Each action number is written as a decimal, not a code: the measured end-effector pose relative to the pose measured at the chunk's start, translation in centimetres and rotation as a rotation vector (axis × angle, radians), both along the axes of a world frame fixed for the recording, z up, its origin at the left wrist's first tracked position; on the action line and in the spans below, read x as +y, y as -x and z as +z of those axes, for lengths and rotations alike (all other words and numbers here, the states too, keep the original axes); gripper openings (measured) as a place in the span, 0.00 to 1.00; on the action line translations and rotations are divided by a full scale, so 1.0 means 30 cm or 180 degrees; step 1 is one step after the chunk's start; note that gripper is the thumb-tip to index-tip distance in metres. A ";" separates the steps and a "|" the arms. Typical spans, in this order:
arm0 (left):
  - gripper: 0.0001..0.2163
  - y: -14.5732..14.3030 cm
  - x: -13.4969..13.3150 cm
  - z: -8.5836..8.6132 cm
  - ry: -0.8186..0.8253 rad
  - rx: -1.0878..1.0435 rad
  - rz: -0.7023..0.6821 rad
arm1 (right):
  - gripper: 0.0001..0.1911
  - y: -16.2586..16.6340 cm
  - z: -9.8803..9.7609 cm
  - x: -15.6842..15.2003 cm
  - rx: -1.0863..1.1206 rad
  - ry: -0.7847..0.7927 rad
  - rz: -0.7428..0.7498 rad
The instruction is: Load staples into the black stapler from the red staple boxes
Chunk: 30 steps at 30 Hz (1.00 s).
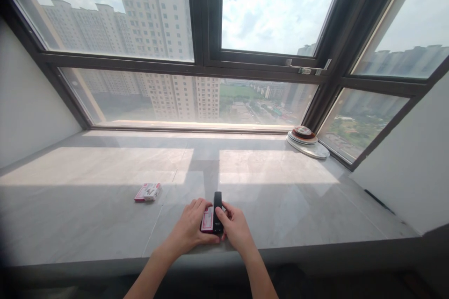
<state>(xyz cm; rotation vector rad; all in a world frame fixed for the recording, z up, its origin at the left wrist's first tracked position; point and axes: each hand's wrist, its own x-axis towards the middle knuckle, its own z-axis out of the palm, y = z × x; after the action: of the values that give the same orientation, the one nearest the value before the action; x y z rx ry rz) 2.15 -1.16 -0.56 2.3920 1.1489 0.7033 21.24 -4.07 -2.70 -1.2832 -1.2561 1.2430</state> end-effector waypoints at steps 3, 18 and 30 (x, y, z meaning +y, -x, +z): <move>0.36 0.085 0.018 0.009 -0.0191 -0.0166 0.0264 | 0.34 0.000 -0.005 0.002 -0.0046 0.0016 -0.0040; 0.21 0.748 0.148 -0.098 0.0048 0.0409 0.1696 | 0.35 0.003 -0.013 0.002 -0.0116 0.0126 -0.0150; 0.31 0.354 -0.066 -0.011 0.0295 -0.0347 0.0918 | 0.37 0.009 -0.012 0.003 -0.0136 0.0138 -0.0188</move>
<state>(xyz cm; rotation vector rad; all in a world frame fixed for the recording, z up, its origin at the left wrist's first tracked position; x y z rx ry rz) -8.47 -3.13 -0.90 2.1065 1.4619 0.8396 20.95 -3.98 -3.08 -1.3752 -1.2186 1.2124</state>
